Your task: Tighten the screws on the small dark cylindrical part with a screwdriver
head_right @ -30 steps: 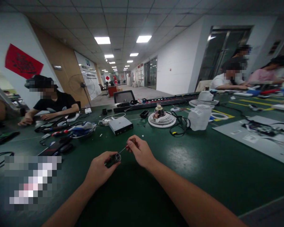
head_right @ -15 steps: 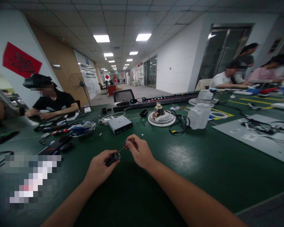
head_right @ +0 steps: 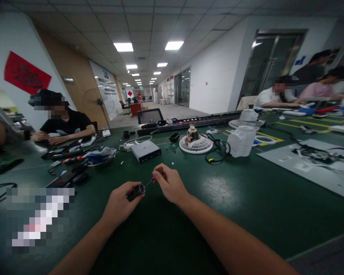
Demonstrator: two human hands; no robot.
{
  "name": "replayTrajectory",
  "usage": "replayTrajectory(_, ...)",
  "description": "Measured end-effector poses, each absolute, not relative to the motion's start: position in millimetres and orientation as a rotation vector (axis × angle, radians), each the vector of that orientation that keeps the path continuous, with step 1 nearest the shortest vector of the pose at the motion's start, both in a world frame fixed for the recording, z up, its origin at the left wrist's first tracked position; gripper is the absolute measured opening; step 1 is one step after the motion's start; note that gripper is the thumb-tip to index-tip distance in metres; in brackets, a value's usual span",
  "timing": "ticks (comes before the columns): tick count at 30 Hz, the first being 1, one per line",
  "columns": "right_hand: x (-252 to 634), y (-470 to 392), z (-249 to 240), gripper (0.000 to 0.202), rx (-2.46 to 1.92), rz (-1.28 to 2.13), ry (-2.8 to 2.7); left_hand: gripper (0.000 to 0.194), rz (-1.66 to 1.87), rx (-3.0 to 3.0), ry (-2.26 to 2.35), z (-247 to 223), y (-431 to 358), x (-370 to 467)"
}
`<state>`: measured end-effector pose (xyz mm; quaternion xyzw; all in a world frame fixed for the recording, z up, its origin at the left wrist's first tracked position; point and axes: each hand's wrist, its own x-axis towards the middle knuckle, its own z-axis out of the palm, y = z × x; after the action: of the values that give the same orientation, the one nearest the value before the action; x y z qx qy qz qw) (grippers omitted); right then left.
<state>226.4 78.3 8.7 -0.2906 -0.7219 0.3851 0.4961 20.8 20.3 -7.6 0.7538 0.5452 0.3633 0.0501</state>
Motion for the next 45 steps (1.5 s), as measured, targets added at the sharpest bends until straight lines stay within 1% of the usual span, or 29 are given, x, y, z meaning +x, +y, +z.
replayTrajectory(3,226.1,78.1,8.8,0.02,-0.661,1.023,-1.68,0.029,1.096,2.297,1.65,-6.4,19.3,22.2)
replayTrajectory(8,226.7,78.5,10.0,0.02,-0.726,0.944,-1.754,0.03,1.075,2.273,1.702,-4.6,18.8,22.3)
replayTrajectory(12,226.5,79.0,9.7,0.022,-0.679,1.046,-1.698,0.03,1.098,2.277,1.681,-6.9,19.2,21.3)
replayTrajectory(17,226.8,79.2,9.8,0.021,-0.739,0.977,-1.716,0.028,1.078,2.283,1.676,-8.1,19.5,21.5)
replayTrajectory(20,227.2,78.6,11.2,0.025,-0.701,1.044,-1.695,0.028,1.087,2.297,1.649,-6.9,19.1,22.1)
replayTrajectory(25,228.1,78.0,13.3,0.021,-0.723,0.973,-1.735,0.029,1.088,2.281,1.703,-5.1,18.9,22.3)
replayTrajectory(30,227.9,78.2,11.9,0.022,-0.672,1.033,-1.711,0.029,1.09,2.294,1.693,-5.5,19.2,22.4)
replayTrajectory(34,228.1,77.2,12.7,0.02,-0.719,0.931,-1.774,0.028,1.076,2.292,1.722,-5.8,19.2,22.3)
replayTrajectory(38,228.3,75.8,15.0,0.021,-0.673,0.999,-1.759,0.027,1.049,2.314,1.685,-4.7,18.2,22.3)
replayTrajectory(42,228.3,76.0,14.5,0.019,-0.738,0.913,-1.743,0.029,1.074,2.316,1.69,-5.0,18.3,21.2)
replayTrajectory(45,228.1,76.2,13.2,0.02,-0.706,0.978,-1.762,0.029,1.067,2.334,1.657,-6.0,19.1,20.0)
